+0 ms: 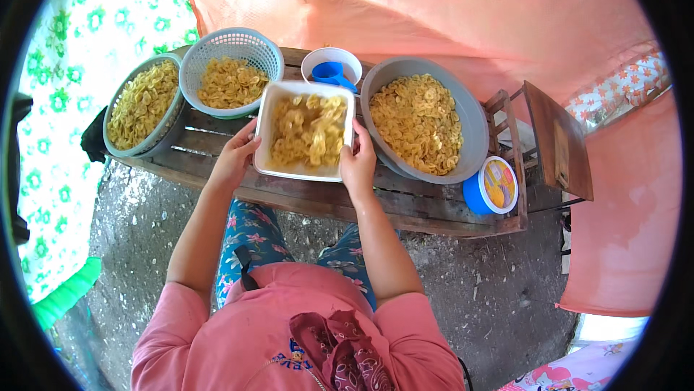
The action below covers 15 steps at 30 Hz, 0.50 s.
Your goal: The person scoops a yellow flaky food from a large bowl into a white rectangular container, then pours liquid from a small white bowl over the food and shakes the container to mix. The person repeats this process multiple times, transferring portions between bowls and containers.
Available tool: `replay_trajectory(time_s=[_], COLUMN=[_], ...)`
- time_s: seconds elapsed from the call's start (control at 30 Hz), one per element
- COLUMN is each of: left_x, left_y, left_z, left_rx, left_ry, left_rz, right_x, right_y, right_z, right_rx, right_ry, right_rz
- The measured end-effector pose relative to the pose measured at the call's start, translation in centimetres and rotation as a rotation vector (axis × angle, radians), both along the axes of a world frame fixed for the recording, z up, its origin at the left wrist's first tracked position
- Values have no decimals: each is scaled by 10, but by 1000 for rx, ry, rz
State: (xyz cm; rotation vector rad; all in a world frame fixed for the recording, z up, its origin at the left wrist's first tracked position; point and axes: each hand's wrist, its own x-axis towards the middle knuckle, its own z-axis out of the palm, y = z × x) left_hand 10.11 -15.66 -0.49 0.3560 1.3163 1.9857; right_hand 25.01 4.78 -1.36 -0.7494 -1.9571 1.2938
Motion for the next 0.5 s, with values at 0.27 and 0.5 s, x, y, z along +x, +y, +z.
replay_trajectory(time_s=[0.27, 0.5], left_x=[3, 8], left_y=[1, 1], left_z=[-5, -6], left_rx=[98, 121], left_ry=[-8, 48], left_rz=[20, 68], right_x=[1, 2], right_y=[-1, -3], right_z=[5, 2], right_rx=[-90, -11], right_ry=[-24, 158], right_rz=[45, 29])
